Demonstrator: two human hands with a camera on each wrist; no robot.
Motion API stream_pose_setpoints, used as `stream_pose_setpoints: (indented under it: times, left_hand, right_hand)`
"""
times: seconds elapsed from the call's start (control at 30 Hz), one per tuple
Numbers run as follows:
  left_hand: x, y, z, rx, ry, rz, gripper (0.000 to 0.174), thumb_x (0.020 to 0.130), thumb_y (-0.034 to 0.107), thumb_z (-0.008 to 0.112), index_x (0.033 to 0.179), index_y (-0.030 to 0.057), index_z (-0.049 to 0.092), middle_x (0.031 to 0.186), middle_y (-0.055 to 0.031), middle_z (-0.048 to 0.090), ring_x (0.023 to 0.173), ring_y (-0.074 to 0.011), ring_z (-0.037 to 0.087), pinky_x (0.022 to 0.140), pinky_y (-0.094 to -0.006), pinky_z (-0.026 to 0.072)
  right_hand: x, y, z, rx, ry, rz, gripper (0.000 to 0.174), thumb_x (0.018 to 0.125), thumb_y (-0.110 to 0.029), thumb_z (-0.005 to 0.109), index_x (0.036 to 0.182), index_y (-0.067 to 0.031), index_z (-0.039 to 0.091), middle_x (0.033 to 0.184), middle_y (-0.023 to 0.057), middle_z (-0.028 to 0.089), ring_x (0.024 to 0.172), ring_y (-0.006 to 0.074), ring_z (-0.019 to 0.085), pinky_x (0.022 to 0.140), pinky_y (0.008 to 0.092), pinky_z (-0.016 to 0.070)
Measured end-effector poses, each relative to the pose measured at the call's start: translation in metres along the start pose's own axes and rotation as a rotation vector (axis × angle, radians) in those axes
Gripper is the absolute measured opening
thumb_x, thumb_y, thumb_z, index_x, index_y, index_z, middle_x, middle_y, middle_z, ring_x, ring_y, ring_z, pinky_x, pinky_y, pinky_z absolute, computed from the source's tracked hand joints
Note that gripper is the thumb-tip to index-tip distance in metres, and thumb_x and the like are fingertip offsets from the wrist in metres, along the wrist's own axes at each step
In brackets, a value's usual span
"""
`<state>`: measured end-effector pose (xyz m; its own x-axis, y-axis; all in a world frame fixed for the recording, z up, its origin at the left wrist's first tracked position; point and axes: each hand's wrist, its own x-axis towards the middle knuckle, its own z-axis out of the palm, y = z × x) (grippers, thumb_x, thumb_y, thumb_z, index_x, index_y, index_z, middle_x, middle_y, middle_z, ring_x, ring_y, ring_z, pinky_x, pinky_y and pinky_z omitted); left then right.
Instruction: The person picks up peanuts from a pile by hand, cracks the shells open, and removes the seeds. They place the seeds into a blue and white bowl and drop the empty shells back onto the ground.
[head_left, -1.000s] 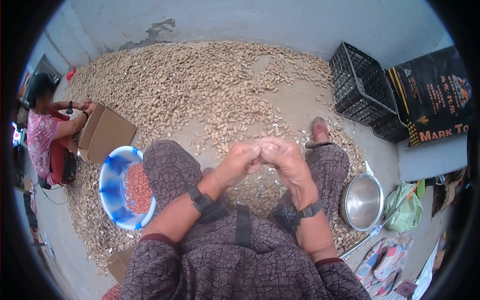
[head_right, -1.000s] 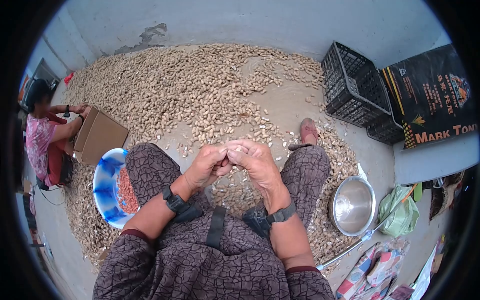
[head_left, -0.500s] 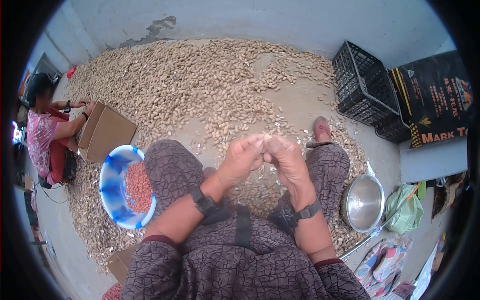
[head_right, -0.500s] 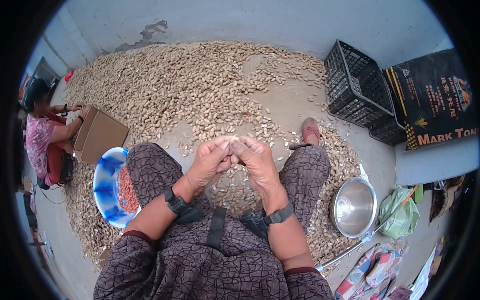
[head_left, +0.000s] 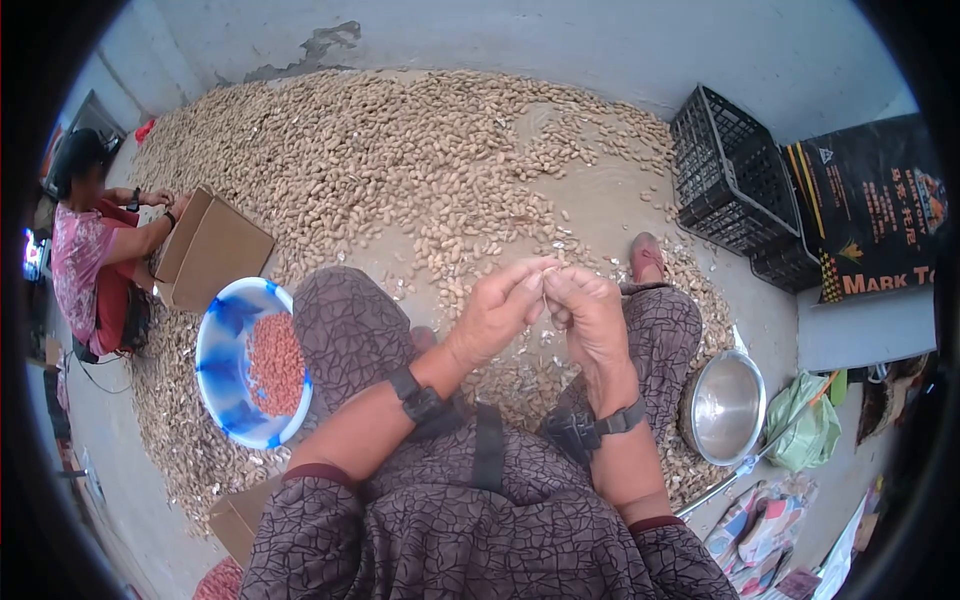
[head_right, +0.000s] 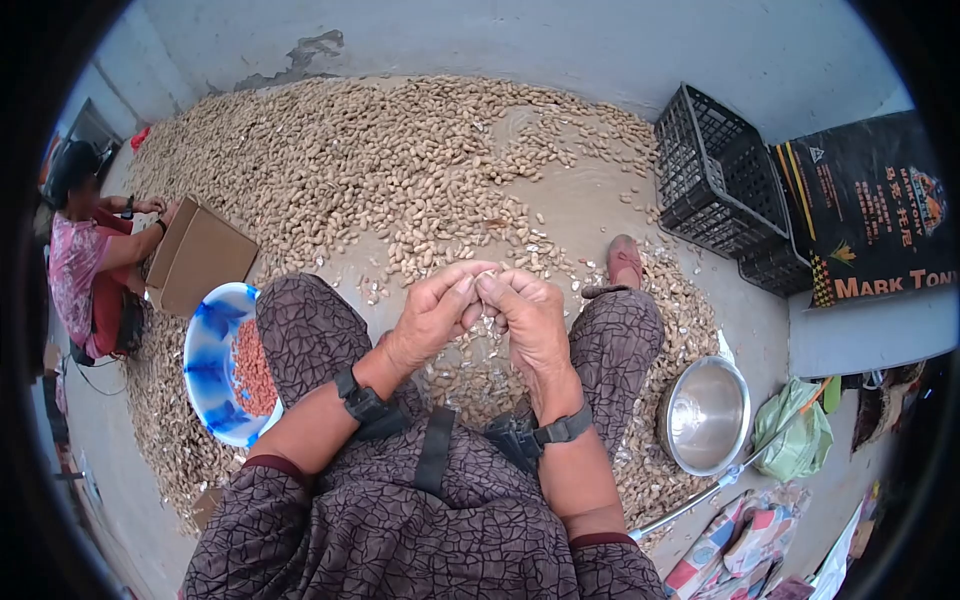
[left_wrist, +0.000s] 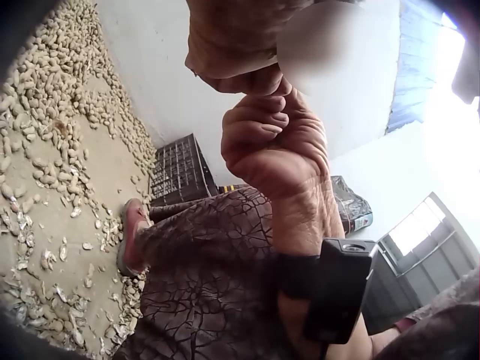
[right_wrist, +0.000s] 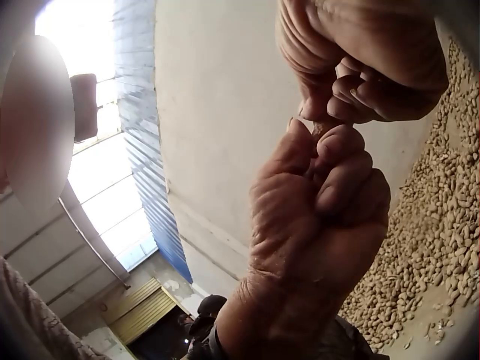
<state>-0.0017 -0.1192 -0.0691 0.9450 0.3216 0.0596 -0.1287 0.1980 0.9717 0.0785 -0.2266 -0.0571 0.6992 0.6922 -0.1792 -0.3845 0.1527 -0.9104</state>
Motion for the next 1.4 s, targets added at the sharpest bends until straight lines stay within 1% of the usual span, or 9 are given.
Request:
stream_pose_setpoints:
  times: [0.33,0.63,0.8,0.93,1.03,1.13,1.2,1.3,1.4]
  left_hand:
    - [0.0,-0.005,0.003,0.18,0.04,0.133,0.023,0.09,0.013,0.036,0.102,-0.0013,0.051,0.063,0.0024,0.045,0.056,-0.0037,0.039,0.049,-0.0189,0.0348]
    - [0.001,-0.023,0.006,0.157,0.222,0.142,0.019,0.089,0.011,0.036,0.094,-0.0006,0.05,0.07,0.0002,0.049,0.058,-0.0042,0.041,0.05,-0.0202,0.0363]
    - [-0.001,-0.013,0.008,0.0,0.248,-0.007,0.019,0.089,0.013,0.035,0.09,0.002,0.05,0.063,0.0027,0.044,0.053,-0.0026,0.037,0.045,-0.0177,0.0316]
    - [0.002,-0.022,0.002,-0.095,0.236,-0.034,0.018,0.089,0.014,0.036,0.087,0.0036,0.05,0.06,0.0036,0.041,0.049,-0.0024,0.035,0.042,-0.0173,0.029]
    - [0.003,-0.018,0.001,-0.228,0.273,-0.161,0.017,0.089,0.015,0.036,0.085,0.0048,0.049,0.059,0.0033,0.041,0.046,-0.0031,0.035,0.039,-0.0174,0.0285]
    - [0.004,-0.012,-0.002,-0.335,0.222,-0.222,0.018,0.09,0.018,0.037,0.085,0.0055,0.048,0.058,0.0025,0.041,0.043,-0.0034,0.034,0.037,-0.0172,0.0275]
    - [0.005,-0.012,-0.004,-0.566,0.197,-0.301,0.02,0.09,0.023,0.038,0.083,0.006,0.047,0.057,0.0013,0.042,0.04,-0.0039,0.032,0.035,-0.017,0.0252]
    - [0.005,-0.013,-0.008,-0.599,0.125,-0.325,0.025,0.091,0.028,0.039,0.082,0.0061,0.046,0.057,0.0003,0.042,0.038,-0.0044,0.03,0.033,-0.0174,0.0232]
    - [0.007,-0.015,-0.009,-0.582,0.175,-0.364,0.027,0.091,0.03,0.038,0.081,0.006,0.046,0.057,-0.0006,0.043,0.036,-0.005,0.029,0.033,-0.0179,0.0222]
  right_hand:
    - [-0.003,-0.002,0.009,-0.049,-0.019,-0.013,0.015,0.08,-0.014,0.058,0.073,-0.0008,0.056,0.057,0.0006,0.053,0.047,0.0045,0.047,0.041,0.0146,0.0298]
    - [-0.001,0.01,0.016,-0.028,0.057,-0.114,0.014,0.08,-0.005,0.056,0.068,-0.0002,0.052,0.061,0.0048,0.054,0.053,0.0095,0.051,0.047,0.0192,0.0407]
    - [0.001,0.019,0.014,-0.025,0.068,-0.13,0.012,0.081,-0.008,0.054,0.071,-0.0009,0.052,0.061,0.0035,0.055,0.05,0.0069,0.05,0.044,0.0178,0.038]
    - [-0.001,0.019,0.017,-0.031,0.063,-0.162,0.012,0.082,-0.009,0.054,0.073,-0.0012,0.053,0.061,0.0031,0.055,0.05,0.0062,0.05,0.043,0.0167,0.0361]
    - [-0.002,0.022,0.017,-0.011,0.049,-0.188,0.01,0.082,-0.009,0.053,0.076,-0.0008,0.054,0.062,0.0032,0.055,0.051,0.0064,0.052,0.042,0.0162,0.0359]
    - [-0.002,0.023,0.017,0.034,0.029,-0.187,0.009,0.081,-0.009,0.054,0.078,-0.0007,0.054,0.062,0.0024,0.055,0.052,0.006,0.053,0.043,0.0163,0.036]
    - [0.0,0.022,0.016,0.152,0.013,-0.14,0.008,0.082,-0.008,0.054,0.08,-0.0003,0.055,0.063,0.0016,0.055,0.053,0.006,0.054,0.044,0.0166,0.037]
    - [0.003,0.023,0.01,0.174,-0.032,-0.15,0.007,0.082,-0.007,0.052,0.082,0.0,0.055,0.064,0.0019,0.056,0.056,0.0057,0.055,0.044,0.0163,0.0374]
    - [0.001,0.015,0.011,-0.002,-0.001,-0.17,0.008,0.081,-0.006,0.054,0.083,0.0009,0.056,0.066,0.0026,0.057,0.057,0.0064,0.055,0.044,0.018,0.0391]
